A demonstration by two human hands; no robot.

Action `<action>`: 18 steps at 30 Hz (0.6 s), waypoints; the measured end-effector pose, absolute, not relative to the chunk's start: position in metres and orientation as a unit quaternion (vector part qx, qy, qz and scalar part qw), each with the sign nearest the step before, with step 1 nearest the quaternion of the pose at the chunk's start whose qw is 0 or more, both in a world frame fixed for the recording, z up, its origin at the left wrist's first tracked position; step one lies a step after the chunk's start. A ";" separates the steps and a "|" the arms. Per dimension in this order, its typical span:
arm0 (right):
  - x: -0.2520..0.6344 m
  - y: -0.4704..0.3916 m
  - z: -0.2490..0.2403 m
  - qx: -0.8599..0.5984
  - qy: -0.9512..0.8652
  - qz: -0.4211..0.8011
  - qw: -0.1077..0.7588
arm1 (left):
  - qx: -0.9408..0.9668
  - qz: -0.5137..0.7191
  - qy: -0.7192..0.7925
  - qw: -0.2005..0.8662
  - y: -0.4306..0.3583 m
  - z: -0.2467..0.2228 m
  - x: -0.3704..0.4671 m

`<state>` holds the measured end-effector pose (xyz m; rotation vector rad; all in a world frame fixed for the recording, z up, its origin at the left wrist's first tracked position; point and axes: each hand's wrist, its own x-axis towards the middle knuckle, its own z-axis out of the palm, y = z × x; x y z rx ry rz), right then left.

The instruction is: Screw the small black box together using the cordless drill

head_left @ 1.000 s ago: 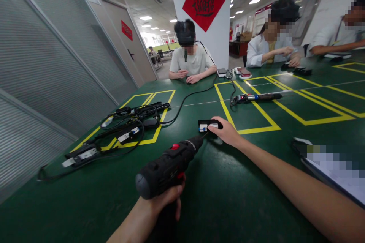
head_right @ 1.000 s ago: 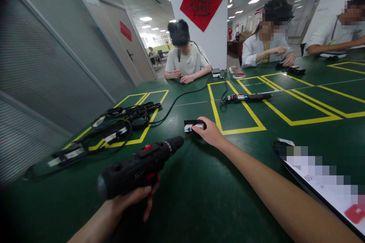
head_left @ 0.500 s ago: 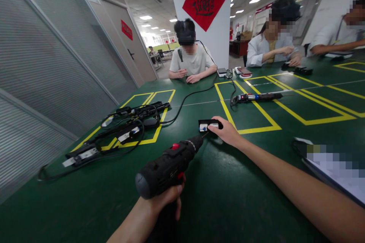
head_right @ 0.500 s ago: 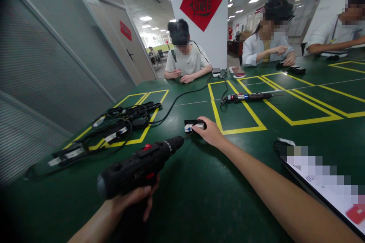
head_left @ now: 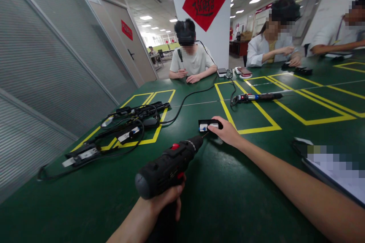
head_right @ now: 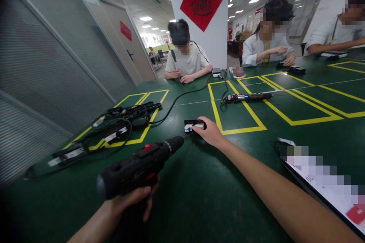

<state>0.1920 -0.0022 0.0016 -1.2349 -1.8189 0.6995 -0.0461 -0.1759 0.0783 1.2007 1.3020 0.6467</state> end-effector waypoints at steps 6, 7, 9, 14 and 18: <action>0.192 -0.003 0.001 -0.492 -0.719 0.275 0.406 | 0.499 0.306 0.568 0.579 -0.174 0.060 -0.050; 0.192 -0.003 0.001 -0.493 -0.719 0.275 0.406 | 0.496 0.308 0.569 0.578 -0.174 0.059 -0.050; 0.192 -0.004 0.002 -0.494 -0.718 0.276 0.404 | 0.494 0.315 0.568 0.578 -0.174 0.060 -0.050; 0.192 -0.004 0.003 -0.490 -0.721 0.281 0.402 | 0.497 0.319 0.565 0.576 -0.176 0.069 -0.047; 0.192 -0.004 0.002 -0.489 -0.721 0.282 0.401 | 0.501 0.318 0.566 0.573 -0.177 0.072 -0.046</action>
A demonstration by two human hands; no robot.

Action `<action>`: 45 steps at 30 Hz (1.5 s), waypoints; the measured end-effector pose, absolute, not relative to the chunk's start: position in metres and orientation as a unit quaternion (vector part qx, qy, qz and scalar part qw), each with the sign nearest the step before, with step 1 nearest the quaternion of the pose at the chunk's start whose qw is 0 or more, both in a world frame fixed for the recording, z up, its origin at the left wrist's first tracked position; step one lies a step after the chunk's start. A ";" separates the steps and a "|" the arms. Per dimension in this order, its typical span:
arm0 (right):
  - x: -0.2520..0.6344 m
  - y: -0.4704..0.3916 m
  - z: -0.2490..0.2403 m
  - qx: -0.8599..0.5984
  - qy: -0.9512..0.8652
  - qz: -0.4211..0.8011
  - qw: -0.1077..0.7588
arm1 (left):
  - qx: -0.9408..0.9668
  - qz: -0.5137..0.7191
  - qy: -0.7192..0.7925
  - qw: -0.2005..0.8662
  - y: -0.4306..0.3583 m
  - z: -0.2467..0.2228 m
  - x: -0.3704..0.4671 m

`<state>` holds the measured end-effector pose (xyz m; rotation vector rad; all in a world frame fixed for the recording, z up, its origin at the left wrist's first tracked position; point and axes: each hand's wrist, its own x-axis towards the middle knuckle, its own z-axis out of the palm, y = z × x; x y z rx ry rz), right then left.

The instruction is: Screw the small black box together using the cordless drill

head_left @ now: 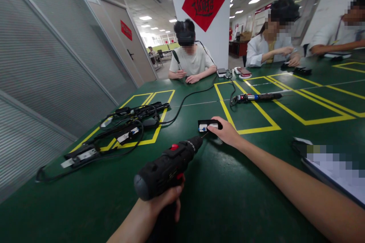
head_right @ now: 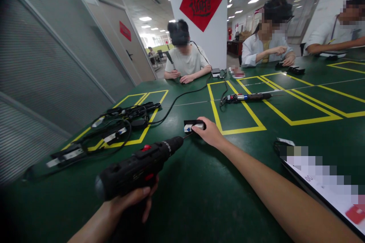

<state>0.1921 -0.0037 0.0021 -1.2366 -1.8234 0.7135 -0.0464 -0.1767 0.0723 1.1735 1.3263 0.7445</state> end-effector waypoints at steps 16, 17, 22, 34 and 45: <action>0.191 -0.003 0.003 -0.492 -0.719 0.280 0.403 | 0.524 0.259 0.561 0.586 -0.176 0.073 -0.049; 0.191 -0.003 0.003 -0.493 -0.719 0.280 0.402 | 0.521 0.258 0.564 0.586 -0.176 0.073 -0.049; 0.191 -0.004 0.005 -0.495 -0.720 0.280 0.397 | 0.513 0.263 0.566 0.590 -0.176 0.077 -0.047; 0.192 -0.005 0.004 -0.492 -0.719 0.289 0.396 | 0.518 0.270 0.566 0.581 -0.177 0.075 -0.047; 0.191 -0.004 0.004 -0.493 -0.720 0.280 0.400 | 0.514 0.253 0.582 0.577 -0.178 0.073 -0.048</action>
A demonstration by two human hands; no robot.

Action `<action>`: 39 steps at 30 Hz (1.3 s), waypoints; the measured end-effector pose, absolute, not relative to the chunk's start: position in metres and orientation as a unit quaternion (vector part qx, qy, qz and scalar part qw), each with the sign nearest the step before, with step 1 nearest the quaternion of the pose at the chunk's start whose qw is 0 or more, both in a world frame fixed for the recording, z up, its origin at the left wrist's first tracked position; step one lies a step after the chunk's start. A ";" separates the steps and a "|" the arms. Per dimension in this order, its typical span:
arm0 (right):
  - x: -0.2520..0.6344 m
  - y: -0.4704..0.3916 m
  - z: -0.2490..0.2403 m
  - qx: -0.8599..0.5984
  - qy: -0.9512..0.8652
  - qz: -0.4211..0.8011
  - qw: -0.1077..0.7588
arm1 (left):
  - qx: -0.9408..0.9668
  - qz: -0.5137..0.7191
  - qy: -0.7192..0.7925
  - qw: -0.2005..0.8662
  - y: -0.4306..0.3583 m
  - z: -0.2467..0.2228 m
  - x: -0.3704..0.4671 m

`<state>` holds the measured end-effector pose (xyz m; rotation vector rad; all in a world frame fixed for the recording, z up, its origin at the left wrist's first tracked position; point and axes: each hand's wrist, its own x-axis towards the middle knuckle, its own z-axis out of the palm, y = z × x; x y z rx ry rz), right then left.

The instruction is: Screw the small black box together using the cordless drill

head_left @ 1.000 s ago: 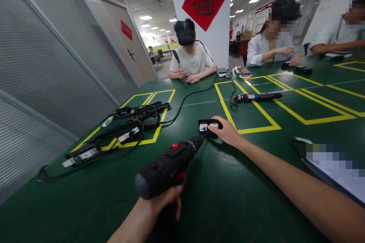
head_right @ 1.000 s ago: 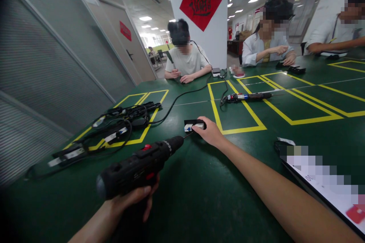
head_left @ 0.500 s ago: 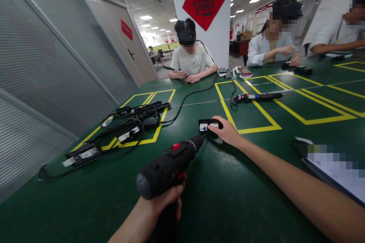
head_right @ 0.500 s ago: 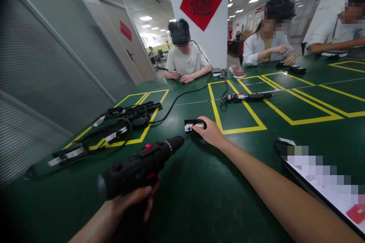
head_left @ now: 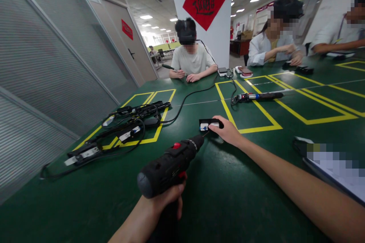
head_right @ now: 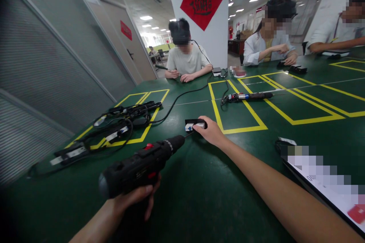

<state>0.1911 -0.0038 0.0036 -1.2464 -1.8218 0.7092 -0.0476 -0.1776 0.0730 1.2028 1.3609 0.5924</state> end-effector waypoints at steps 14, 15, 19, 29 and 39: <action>0.192 -0.002 0.001 -0.495 -0.717 0.281 0.402 | 0.500 0.289 0.563 0.591 -0.177 0.073 -0.047; 0.192 -0.002 0.000 -0.495 -0.717 0.281 0.402 | 0.498 0.286 0.562 0.595 -0.177 0.074 -0.047; 0.193 -0.004 0.002 -0.492 -0.720 0.280 0.402 | 0.488 0.293 0.553 0.609 -0.177 0.074 -0.046; 0.191 -0.005 0.004 -0.495 -0.713 0.286 0.406 | 0.494 0.292 0.574 0.584 -0.174 0.056 -0.053; 0.192 -0.005 0.005 -0.498 -0.716 0.285 0.398 | 0.496 0.304 0.566 0.584 -0.173 0.055 -0.052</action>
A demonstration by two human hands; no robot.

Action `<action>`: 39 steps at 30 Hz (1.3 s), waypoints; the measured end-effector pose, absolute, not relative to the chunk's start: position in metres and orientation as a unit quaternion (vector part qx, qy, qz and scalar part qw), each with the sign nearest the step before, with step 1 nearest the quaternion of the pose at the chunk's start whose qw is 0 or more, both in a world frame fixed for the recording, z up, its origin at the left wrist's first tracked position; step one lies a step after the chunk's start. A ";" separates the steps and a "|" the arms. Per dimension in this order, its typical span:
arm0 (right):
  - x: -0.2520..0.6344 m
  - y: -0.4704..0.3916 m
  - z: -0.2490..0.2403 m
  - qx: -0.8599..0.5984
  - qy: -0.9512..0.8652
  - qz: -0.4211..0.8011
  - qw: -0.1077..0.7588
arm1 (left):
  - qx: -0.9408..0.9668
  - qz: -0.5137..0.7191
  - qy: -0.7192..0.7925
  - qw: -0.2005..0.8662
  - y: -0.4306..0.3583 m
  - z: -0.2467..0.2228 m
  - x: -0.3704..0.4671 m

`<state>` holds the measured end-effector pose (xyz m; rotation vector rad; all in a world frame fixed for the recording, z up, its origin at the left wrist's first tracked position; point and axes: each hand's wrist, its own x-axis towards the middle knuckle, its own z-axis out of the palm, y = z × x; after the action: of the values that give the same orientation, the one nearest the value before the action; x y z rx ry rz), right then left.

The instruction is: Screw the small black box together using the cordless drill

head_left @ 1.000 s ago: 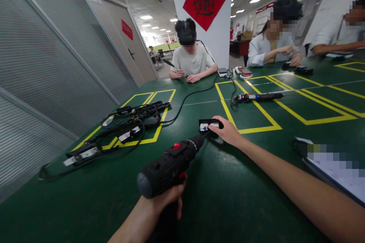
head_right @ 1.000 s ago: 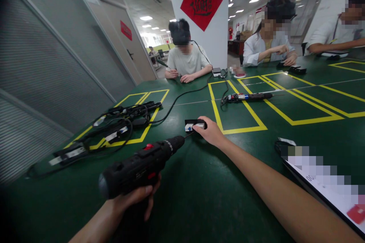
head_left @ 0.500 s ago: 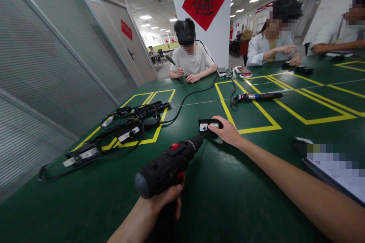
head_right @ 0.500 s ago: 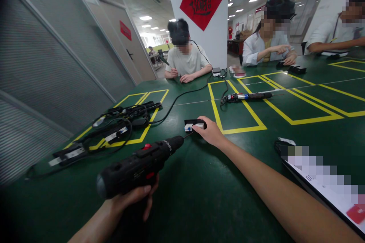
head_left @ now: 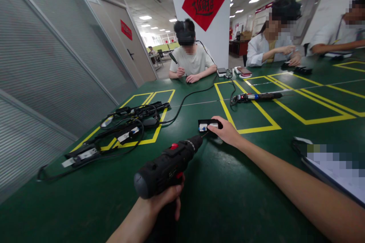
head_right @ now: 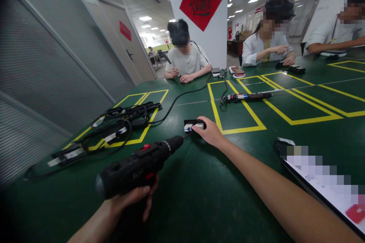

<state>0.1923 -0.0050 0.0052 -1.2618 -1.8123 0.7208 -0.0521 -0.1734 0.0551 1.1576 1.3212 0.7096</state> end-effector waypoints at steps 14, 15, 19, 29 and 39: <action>0.193 -0.004 0.003 -0.490 -0.719 0.289 0.400 | 0.505 0.294 0.559 0.588 -0.174 0.055 -0.054; 0.193 -0.004 0.003 -0.490 -0.719 0.287 0.401 | 0.504 0.291 0.560 0.590 -0.174 0.055 -0.054; 0.192 -0.004 0.002 -0.487 -0.720 0.278 0.409 | 0.510 0.276 0.559 0.593 -0.174 0.058 -0.054; 0.192 -0.003 0.002 -0.488 -0.724 0.274 0.402 | 0.520 0.285 0.540 0.597 -0.175 0.076 -0.046; 0.192 -0.004 0.003 -0.488 -0.724 0.281 0.399 | 0.516 0.260 0.567 0.587 -0.177 0.080 -0.045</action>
<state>0.1924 -0.0037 0.0033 -1.2360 -1.8315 0.7106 -0.0455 -0.1766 0.0797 1.2030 1.3205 0.6061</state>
